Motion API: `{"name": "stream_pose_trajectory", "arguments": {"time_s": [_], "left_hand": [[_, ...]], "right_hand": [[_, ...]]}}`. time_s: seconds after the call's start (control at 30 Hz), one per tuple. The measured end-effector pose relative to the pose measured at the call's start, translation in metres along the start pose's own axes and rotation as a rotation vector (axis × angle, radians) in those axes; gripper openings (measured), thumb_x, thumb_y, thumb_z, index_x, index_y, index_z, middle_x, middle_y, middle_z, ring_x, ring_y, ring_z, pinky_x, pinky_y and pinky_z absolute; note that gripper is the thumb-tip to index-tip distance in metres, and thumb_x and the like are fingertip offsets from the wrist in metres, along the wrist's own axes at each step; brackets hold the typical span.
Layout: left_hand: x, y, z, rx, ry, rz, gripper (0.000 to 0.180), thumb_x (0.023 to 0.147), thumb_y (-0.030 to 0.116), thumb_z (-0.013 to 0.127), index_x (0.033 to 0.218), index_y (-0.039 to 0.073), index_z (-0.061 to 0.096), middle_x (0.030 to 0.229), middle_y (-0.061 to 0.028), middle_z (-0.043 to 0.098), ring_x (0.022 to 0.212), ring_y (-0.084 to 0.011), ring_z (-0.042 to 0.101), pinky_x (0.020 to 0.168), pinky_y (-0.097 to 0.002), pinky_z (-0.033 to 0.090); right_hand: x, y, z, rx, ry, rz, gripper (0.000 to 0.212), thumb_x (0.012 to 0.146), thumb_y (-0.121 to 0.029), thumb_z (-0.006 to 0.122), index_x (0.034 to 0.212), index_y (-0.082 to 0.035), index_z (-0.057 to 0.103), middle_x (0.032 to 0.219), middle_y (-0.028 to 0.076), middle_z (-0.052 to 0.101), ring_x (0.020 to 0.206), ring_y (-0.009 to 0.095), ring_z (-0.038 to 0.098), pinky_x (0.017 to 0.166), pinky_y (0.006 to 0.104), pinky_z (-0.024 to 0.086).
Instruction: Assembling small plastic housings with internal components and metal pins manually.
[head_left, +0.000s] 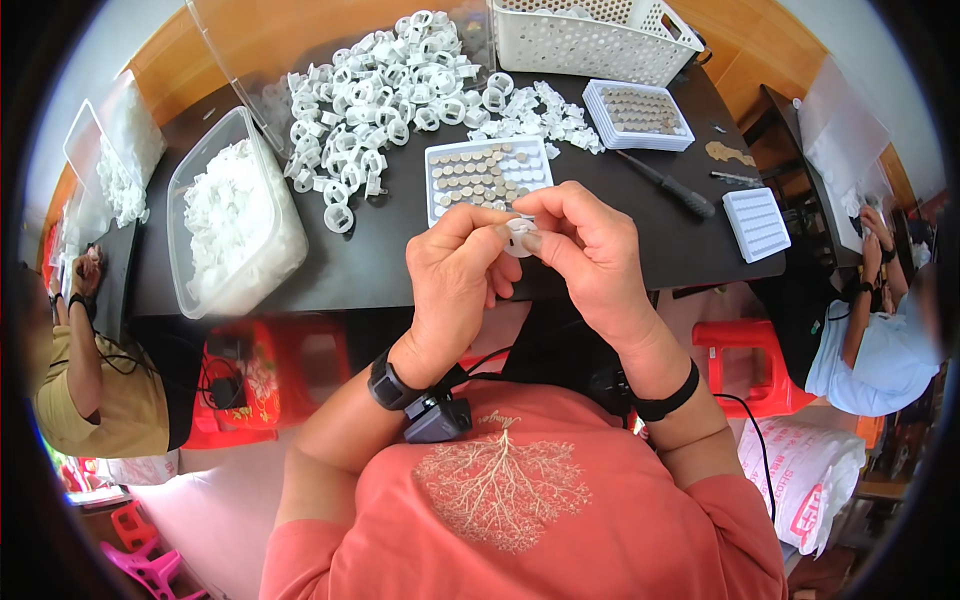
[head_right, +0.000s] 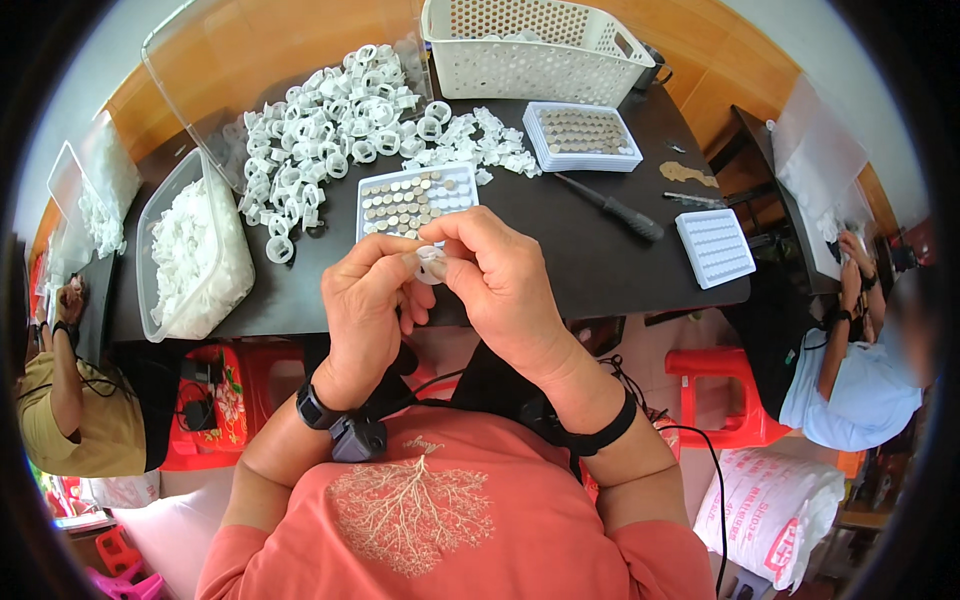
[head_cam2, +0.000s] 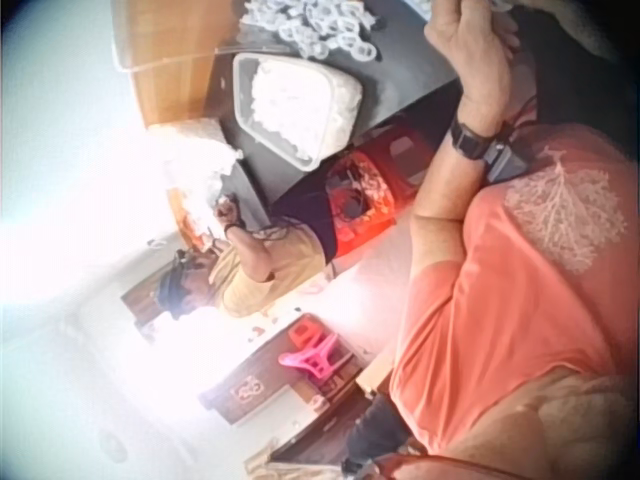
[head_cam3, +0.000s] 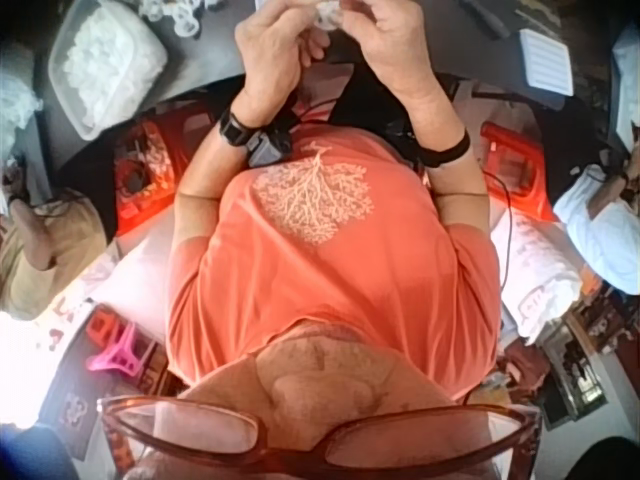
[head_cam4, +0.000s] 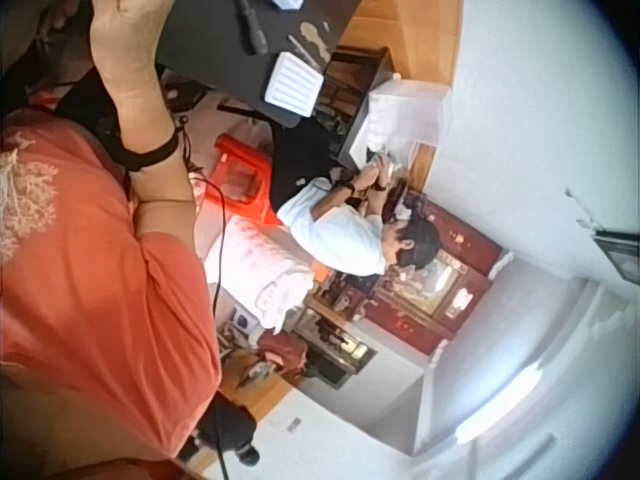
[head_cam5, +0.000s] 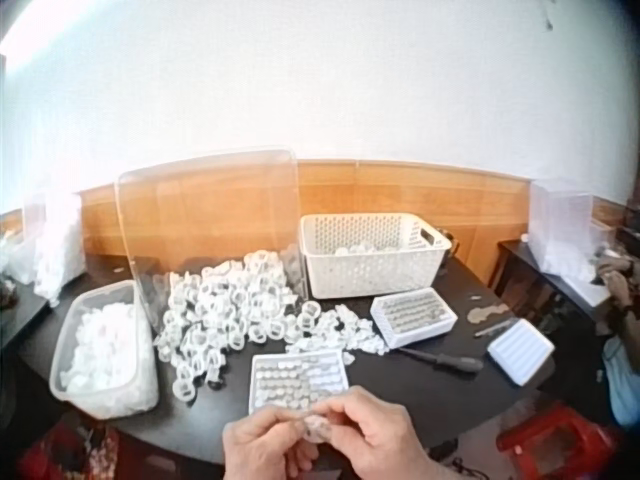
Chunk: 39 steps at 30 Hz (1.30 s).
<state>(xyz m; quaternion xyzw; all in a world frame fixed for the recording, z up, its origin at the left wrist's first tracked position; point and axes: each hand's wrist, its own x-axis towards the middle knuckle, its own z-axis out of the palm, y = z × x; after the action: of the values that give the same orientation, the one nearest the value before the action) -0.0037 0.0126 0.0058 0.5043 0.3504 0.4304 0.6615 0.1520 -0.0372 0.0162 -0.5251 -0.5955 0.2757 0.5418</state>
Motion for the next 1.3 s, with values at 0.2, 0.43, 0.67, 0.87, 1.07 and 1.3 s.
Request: {"name": "stream_pose_trajectory", "arguments": {"time_s": [0.2,0.43,0.67,0.87,1.07,1.3], "left_hand": [[-0.002,-0.002,0.003,0.015,0.014,0.012,0.015,0.092,0.007,0.057,0.096,-0.003,0.068,0.066,-0.0072,0.065,0.049,-0.0097,0.055,0.042,-0.0213,0.039],[-0.003,-0.006,0.002,-0.042,0.013,0.035,0.013,0.091,0.003,0.058,0.096,-0.002,0.069,0.069,-0.0057,0.065,0.052,-0.0081,0.055,0.044,-0.0203,0.040],[-0.003,-0.012,0.003,-0.027,0.022,0.117,0.013,0.090,0.002,0.057,0.094,-0.001,0.069,0.069,-0.0048,0.066,0.052,-0.0066,0.054,0.045,-0.0198,0.040],[-0.003,-0.006,0.005,0.004,0.030,0.075,0.012,0.091,0.006,0.059,0.094,-0.001,0.068,0.070,-0.0052,0.066,0.051,-0.0070,0.055,0.044,-0.0201,0.040],[-0.004,-0.007,0.002,-0.016,-0.005,0.083,0.012,0.092,0.007,0.059,0.093,-0.001,0.068,0.070,-0.0059,0.066,0.051,-0.0078,0.055,0.044,-0.0196,0.040],[-0.004,-0.009,0.006,-0.007,0.034,0.101,0.012,0.092,0.007,0.057,0.093,0.000,0.067,0.070,-0.0053,0.066,0.052,-0.0074,0.056,0.044,-0.0196,0.040]], "right_hand": [[-0.001,0.002,0.006,0.040,0.070,0.088,0.020,0.086,0.008,0.061,0.103,0.000,0.064,0.084,0.006,0.064,0.073,0.012,0.060,0.065,0.0292,0.050],[-0.001,0.004,0.012,-0.079,0.090,-0.044,0.011,0.087,0.008,0.057,0.095,0.000,0.059,0.086,0.011,0.061,0.071,0.022,0.062,0.064,0.0336,0.050],[-0.001,0.007,0.014,-0.153,0.090,-0.149,0.013,0.085,0.009,0.057,0.094,-0.001,0.056,0.087,0.013,0.060,0.071,0.029,0.062,0.062,0.0368,0.050],[0.000,0.004,0.008,-0.148,0.049,-0.177,0.011,0.088,0.007,0.062,0.095,0.000,0.058,0.086,0.009,0.062,0.070,0.020,0.062,0.062,0.0328,0.050],[-0.001,-0.010,-0.001,0.129,0.001,0.155,0.006,0.090,0.003,0.067,0.093,0.001,0.062,0.087,0.004,0.068,0.076,0.006,0.060,0.066,0.0245,0.051],[0.001,-0.001,0.005,-0.033,0.030,0.001,0.008,0.087,0.006,0.067,0.091,0.001,0.061,0.082,0.005,0.064,0.067,0.010,0.059,0.060,0.0267,0.048]]}}
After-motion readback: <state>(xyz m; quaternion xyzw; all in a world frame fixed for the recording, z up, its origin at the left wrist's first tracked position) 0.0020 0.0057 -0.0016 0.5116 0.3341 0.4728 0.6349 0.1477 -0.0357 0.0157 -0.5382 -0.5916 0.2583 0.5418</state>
